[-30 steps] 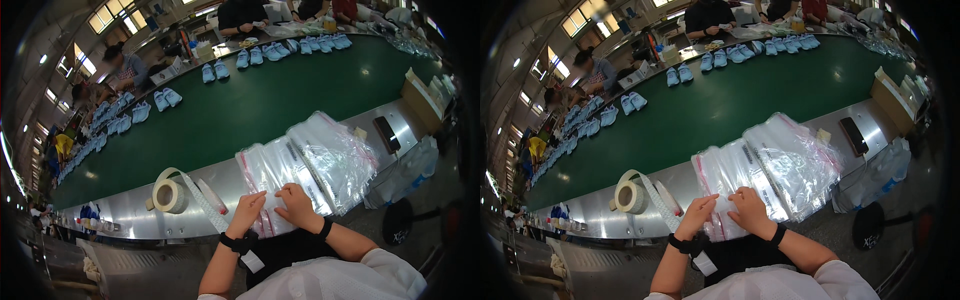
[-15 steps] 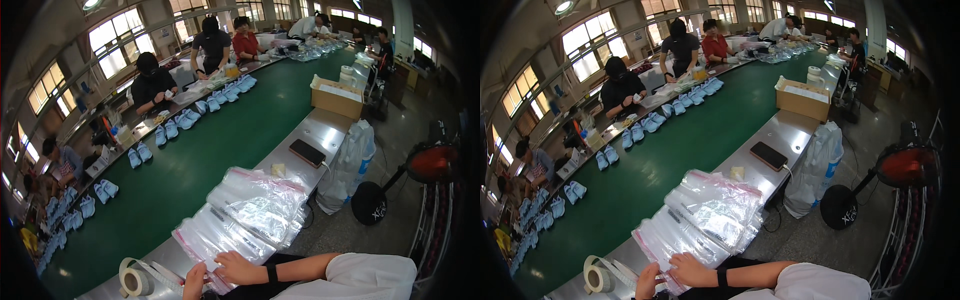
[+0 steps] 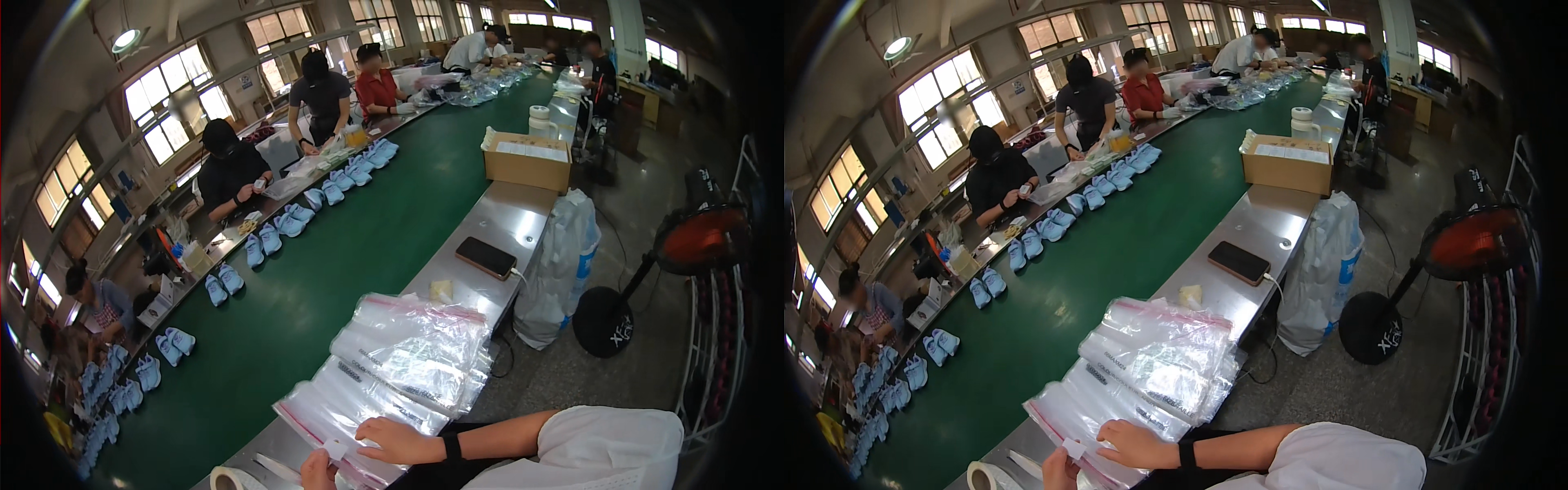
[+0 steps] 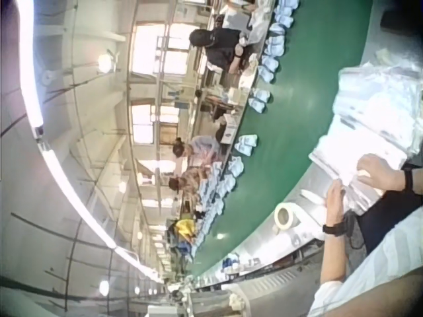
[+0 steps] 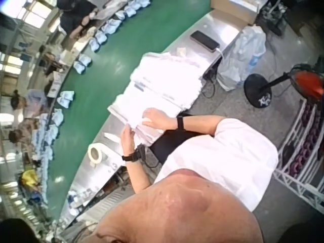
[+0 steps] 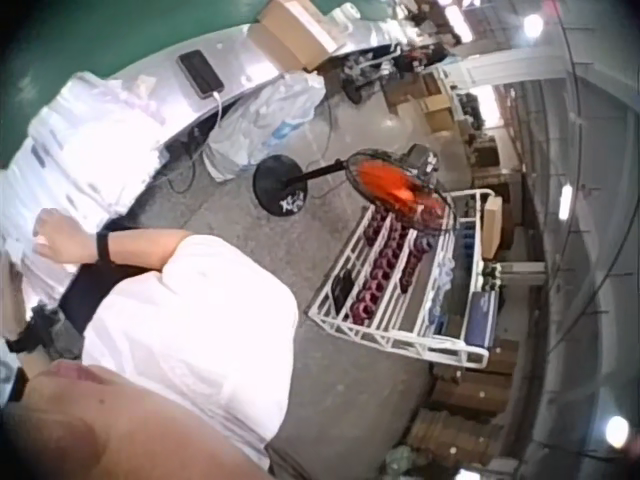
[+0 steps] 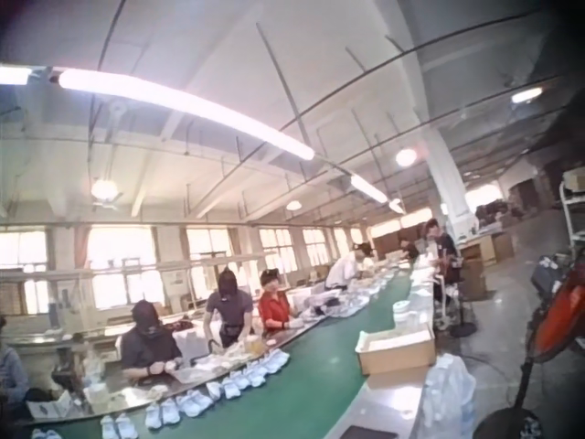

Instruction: The person stands at a factory workstation and repeatedly applies adhesive labels to a stack of clear plastic bags. They peel a label from a roll, place it on a bag, and smooth it down. The person occasionally adjusts a nearby fan. Other workers are visible in the background handling shoes on a conveyor belt.

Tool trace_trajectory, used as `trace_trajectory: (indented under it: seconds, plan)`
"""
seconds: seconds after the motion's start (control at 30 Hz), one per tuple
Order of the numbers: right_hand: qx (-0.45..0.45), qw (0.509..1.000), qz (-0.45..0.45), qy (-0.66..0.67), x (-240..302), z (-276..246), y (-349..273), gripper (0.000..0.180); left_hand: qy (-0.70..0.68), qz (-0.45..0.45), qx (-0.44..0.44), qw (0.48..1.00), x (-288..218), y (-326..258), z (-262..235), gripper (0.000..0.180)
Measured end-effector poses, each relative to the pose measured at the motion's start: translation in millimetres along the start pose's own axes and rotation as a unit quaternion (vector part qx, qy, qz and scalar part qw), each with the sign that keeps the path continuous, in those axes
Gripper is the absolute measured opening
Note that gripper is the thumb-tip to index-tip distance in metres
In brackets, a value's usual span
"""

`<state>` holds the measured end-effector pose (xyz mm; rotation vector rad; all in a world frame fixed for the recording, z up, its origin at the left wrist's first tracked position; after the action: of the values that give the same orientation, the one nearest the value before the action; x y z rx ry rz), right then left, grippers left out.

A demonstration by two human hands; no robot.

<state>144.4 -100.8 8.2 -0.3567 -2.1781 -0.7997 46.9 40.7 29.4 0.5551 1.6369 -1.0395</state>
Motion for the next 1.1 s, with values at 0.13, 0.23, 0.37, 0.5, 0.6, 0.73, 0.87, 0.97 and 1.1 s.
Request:
trace_trajectory:
  seconds: [0.13,0.23,0.37,0.5,0.6,0.73,0.87,0.97,1.1]
  plan:
    - [0.039,0.978,0.16,0.129,-24,0,9,0.049,0.142,0.103,-0.039,0.984,-13,-3,20,0.031]
    - [0.081,0.951,0.224,0.199,-23,-6,14,0.042,-0.15,-0.03,0.01,0.988,14,7,30,0.031]
    - [0.021,0.931,0.27,0.244,-32,-11,8,0.03,-0.156,-0.026,0.044,0.986,23,10,34,0.028]
    - [-0.021,0.933,0.247,0.261,-31,-8,9,0.025,-0.213,-0.004,0.051,0.976,31,14,26,0.038]
    - [-0.08,0.946,0.227,0.216,-47,-19,10,0.025,-0.324,0.049,-0.036,0.944,24,1,10,0.033]
    - [-0.092,0.944,0.233,0.213,-42,-31,11,0.019,-0.111,-0.019,-0.169,0.979,47,-11,-45,0.02]
    - [0.009,0.963,0.206,0.174,-27,2,12,0.019,0.002,0.193,-0.145,0.97,-24,-22,-11,0.023]
    - [0.014,0.962,0.205,0.182,-29,14,8,0.019,-0.201,0.071,0.14,0.967,-42,5,47,0.031]
    - [-0.053,0.907,0.281,0.308,-35,-5,10,0.018,-0.431,0.005,0.227,0.874,16,55,55,0.03]
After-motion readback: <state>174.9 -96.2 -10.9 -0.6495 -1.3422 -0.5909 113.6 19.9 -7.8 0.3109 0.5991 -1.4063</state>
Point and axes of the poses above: each hand's wrist, its own y-axis towards the middle knuckle, its own z-axis out of the palm, x = y × z, the point moved 6 cm from there along y, towards the middle knuckle, and after that the axes turned 10 degrees about -z, right-handed, at the moved point
